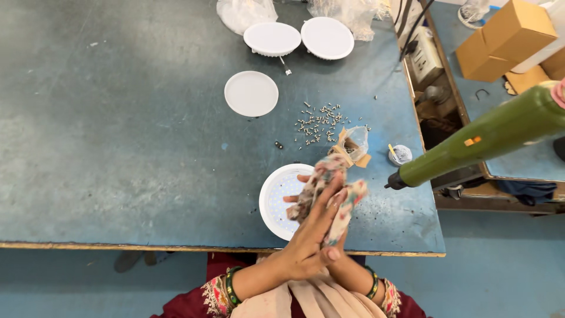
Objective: The person assembles round LED panel light fixtures at a workbench. They wipe a fixture with a cloth, attach the driver module and wiring to the fixture base, drive screws with an electric screwdriver, fit the diffuser cover, and place finished fixtures aside while picking up the next unit.
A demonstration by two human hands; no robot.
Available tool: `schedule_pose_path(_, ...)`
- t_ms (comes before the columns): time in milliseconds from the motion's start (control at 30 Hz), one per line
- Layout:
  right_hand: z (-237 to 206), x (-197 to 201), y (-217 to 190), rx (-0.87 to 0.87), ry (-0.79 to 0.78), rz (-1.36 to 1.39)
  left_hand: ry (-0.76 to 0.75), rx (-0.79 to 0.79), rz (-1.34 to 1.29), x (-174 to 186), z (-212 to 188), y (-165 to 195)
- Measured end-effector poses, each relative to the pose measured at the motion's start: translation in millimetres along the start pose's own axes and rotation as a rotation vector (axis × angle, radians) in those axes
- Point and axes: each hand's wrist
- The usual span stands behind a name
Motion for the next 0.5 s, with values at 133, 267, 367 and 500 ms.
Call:
schedule_pose_path(133, 24, 27, -9, -0.019, 0.143, 0.113, -0.231, -0.010, 0.066, 6, -16, 2)
schedule_pose_path(267, 0, 14, 5, 0.054, -0.043, -0.332, -0.168, 0.046, 0.008, 16, -10, 6)
schedule_pose_path(367, -26, -4, 16, 0.065, -0.334, -0.519, 0.041, -0.080, 0.084, 26, -2, 10)
schedule_pose_path(500, -37, -10, 22, 0.034, -0.431, -0.526, 0.121, -0.009, 0.135, 38, 3, 15)
Point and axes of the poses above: each hand's wrist, its own z-axis towards the middle knuckle, its own x-axis out of the back of the hand, y = z × x, and after that the axes turned 1 degree about x, right-handed
